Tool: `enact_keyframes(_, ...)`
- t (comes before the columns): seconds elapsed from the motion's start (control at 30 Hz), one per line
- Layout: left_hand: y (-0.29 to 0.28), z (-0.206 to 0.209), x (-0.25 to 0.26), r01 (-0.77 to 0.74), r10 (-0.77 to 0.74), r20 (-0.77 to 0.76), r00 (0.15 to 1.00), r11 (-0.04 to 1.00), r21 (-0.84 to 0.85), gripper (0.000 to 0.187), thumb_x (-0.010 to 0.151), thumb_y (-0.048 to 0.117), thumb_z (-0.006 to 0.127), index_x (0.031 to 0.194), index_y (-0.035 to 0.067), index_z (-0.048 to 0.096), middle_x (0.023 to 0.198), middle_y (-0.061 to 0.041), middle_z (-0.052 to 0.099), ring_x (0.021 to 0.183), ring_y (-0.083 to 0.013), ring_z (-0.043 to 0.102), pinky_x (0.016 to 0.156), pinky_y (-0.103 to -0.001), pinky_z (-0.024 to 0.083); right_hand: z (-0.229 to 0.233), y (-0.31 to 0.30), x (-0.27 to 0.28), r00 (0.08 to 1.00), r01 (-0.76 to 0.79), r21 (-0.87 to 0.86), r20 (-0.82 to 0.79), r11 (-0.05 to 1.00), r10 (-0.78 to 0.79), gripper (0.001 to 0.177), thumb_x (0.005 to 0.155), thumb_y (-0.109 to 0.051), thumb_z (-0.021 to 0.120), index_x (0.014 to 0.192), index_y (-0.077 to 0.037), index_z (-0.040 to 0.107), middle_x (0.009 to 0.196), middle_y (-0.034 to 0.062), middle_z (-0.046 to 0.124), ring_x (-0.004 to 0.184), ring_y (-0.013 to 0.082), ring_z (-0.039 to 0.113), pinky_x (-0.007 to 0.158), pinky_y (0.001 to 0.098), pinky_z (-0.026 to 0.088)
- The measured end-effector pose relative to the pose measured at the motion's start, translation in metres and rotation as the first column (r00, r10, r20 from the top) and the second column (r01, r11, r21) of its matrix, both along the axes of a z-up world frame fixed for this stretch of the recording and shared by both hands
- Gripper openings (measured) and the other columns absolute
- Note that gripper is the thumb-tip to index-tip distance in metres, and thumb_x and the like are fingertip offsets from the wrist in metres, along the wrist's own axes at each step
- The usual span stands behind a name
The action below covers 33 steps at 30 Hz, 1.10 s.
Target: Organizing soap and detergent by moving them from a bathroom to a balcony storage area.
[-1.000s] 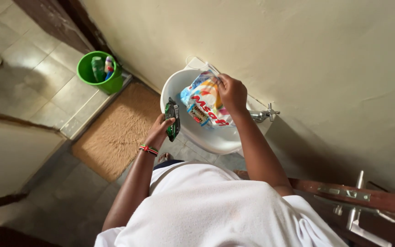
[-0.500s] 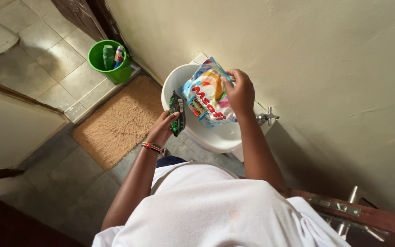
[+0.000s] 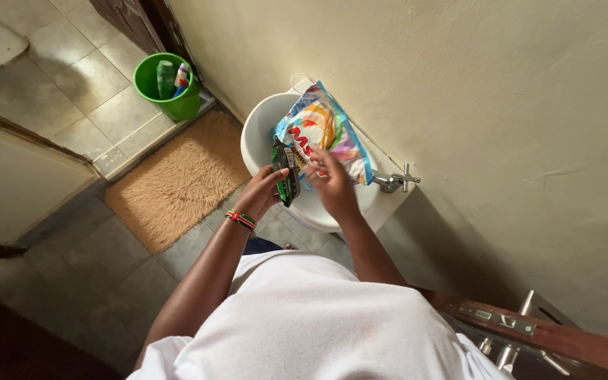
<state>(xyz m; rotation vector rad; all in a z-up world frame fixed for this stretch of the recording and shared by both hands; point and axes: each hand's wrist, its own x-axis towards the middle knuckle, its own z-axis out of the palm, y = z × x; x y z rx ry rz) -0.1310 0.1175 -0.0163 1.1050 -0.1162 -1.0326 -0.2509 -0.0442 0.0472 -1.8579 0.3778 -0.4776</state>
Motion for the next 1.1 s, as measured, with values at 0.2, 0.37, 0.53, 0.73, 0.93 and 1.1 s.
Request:
enact_keyframes(0.2, 0.006, 0.005, -0.009, -0.070, 0.061, 0.066, 0.996, 0.986, 0.151, 0.058, 0.091, 0.042, 0.071, 0.132, 0.006, 0.052, 0.108, -0.003, 0.065, 0.093, -0.0115, 0.065, 0.085, -0.033, 0.056, -0.014, 0.025, 0.000, 0.967, -0.245, 0.060, -0.052, 0.968, 0.248, 0.057, 0.092, -0.029, 0.074, 0.139, -0.005, 0.053, 0.126, 0.0127, 0.066, 0.116, 0.0232, 0.064, 0.099, 0.0372, 0.052)
enact_keyframes(0.37, 0.027, 0.001, -0.012, -0.098, 0.070, 0.131, 0.989, 0.970, 0.221, 0.052, 0.095, 0.043, 0.067, 0.131, 0.006, 0.057, 0.113, -0.007, 0.065, 0.100, -0.0129, 0.067, 0.087, -0.034, 0.058, -0.036, 0.023, 0.007, 0.961, -0.222, 0.123, -0.141, 0.967, 0.239, 0.054, 0.088, -0.025, 0.076, 0.133, -0.002, 0.058, 0.119, 0.0127, 0.070, 0.110, 0.0217, 0.067, 0.098, 0.0350, 0.052)
enact_keyframes(0.53, 0.060, 0.017, -0.004, -0.012, -0.042, 0.275, 0.961, 0.982, 0.189, 0.048, 0.093, 0.032, 0.072, 0.129, 0.002, 0.058, 0.120, -0.010, 0.071, 0.109, -0.0182, 0.070, 0.090, -0.035, 0.059, -0.038, 0.012, 0.010, 0.922, -0.324, 0.373, -0.080, 0.869, 0.378, 0.056, 0.085, -0.024, 0.074, 0.132, 0.003, 0.058, 0.121, 0.0131, 0.069, 0.111, 0.0190, 0.065, 0.099, 0.0347, 0.052)
enact_keyframes(0.73, 0.100, 0.051, -0.002, 0.032, -0.079, 0.345, 0.935, 0.989, 0.141, 0.055, 0.089, 0.031, 0.075, 0.134, 0.006, 0.057, 0.123, -0.004, 0.070, 0.108, -0.0158, 0.070, 0.090, -0.034, 0.059, -0.014, 0.043, 0.017, 0.874, -0.375, 0.694, 0.042, 0.615, 0.485, 0.060, 0.087, -0.029, 0.070, 0.135, 0.005, 0.056, 0.121, 0.0120, 0.068, 0.108, 0.0163, 0.066, 0.097, 0.0330, 0.053)
enact_keyframes(0.93, 0.157, 0.068, 0.000, -0.079, 0.067, 0.363, 0.929, 0.997, 0.018, 0.054, 0.085, 0.023, 0.082, 0.129, 0.001, 0.059, 0.113, -0.009, 0.071, 0.104, -0.0167, 0.070, 0.089, -0.035, 0.061, -0.020, 0.103, 0.043, 0.858, -0.358, 0.742, 0.022, 0.567, 0.513, 0.055, 0.093, -0.030, 0.067, 0.134, 0.007, 0.059, 0.116, 0.0129, 0.069, 0.099, 0.0168, 0.067, 0.089, 0.0335, 0.054)
enact_keyframes(1.1, 0.223, 0.077, -0.005, -0.262, 0.296, 0.365, 0.883, 0.955, -0.139, 0.050, 0.086, 0.018, 0.083, 0.127, 0.000, 0.060, 0.114, -0.006, 0.069, 0.104, -0.0135, 0.066, 0.090, -0.031, 0.055, 0.003, 0.169, 0.064, 0.779, -0.472, 0.742, 0.099, 0.476, 0.619, 0.050, 0.095, -0.030, 0.069, 0.132, 0.002, 0.059, 0.120, 0.0082, 0.069, 0.108, 0.0130, 0.067, 0.096, 0.0306, 0.054)
